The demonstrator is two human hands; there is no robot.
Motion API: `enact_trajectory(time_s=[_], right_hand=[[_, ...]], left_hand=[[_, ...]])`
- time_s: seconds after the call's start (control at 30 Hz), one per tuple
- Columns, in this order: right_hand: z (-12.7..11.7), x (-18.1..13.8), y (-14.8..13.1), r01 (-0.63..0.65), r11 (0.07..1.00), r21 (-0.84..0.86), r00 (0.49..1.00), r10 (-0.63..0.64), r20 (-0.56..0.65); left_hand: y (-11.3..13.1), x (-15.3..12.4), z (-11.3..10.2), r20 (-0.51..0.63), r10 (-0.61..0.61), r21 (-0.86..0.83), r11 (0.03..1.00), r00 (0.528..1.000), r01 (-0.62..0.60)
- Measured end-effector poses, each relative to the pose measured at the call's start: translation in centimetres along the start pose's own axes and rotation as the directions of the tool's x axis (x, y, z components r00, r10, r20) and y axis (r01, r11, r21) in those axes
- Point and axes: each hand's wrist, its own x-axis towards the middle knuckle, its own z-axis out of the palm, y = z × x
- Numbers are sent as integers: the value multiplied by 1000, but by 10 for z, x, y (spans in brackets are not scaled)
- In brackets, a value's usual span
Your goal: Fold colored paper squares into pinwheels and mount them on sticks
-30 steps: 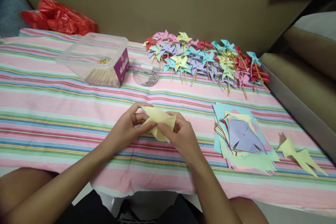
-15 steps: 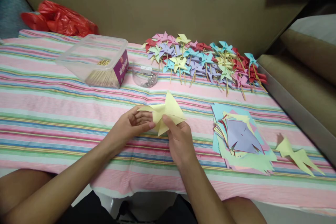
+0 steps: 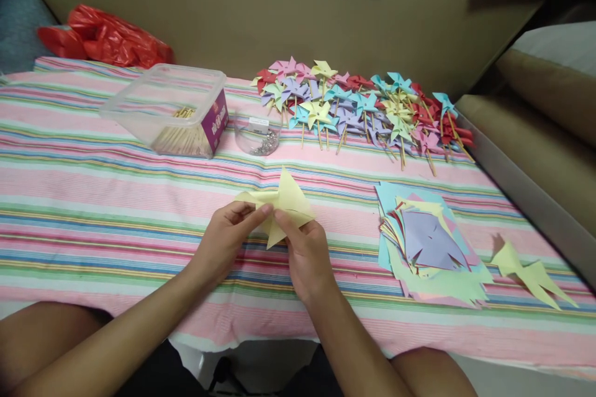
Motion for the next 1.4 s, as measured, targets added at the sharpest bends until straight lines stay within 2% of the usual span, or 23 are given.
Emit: enact_trajectory(time_s=[0.17, 0.27, 0.37, 0.43, 0.53, 0.63, 0.73, 0.87, 1.0, 1.2, 1.4], right_hand=[[0, -1, -6, 2, 997, -82, 999, 2, 53], [-7, -1, -8, 186, 957, -220, 982, -175, 72], [-13, -1, -7, 455, 788, -415, 890, -417, 185], [-14, -2, -7, 571, 644, -509, 820, -484, 306], [-13, -4, -8, 627, 505, -593, 774, -493, 398], [-11, -6, -10, 610, 458, -647, 779, -497, 383], [-11, -6, -11, 577, 465, -671, 801, -485, 352], [-11, -6, -10, 496, 595, -633, 861, -433, 268], [-11, -6, -10, 448, 686, -574, 888, -418, 192], [-9, -6, -8, 366, 731, -576, 921, -372, 113], [-9, -5, -3, 366, 746, -556, 916, -395, 73]], left_hand=[[1, 1, -2, -70, -41, -89, 995, 997, 34], [3, 5, -7, -99, -105, -181, 980, 989, 86], [5, 9, -11, -129, -119, -220, 972, 984, 89], [6, 9, -13, -137, -110, -228, 971, 984, 77], [6, 8, -12, -130, -104, -216, 974, 986, 75], [5, 6, -10, -134, -77, -174, 983, 988, 53], [4, 5, -9, -133, -31, -120, 993, 991, 15], [2, 4, -8, -113, -2, -63, 998, 994, -5], [3, 2, -7, -103, 18, -18, 1000, 995, -20], [2, -1, -5, -82, 54, 69, 996, 995, -49], [0, -3, -4, -56, 49, 91, 995, 997, -44]])
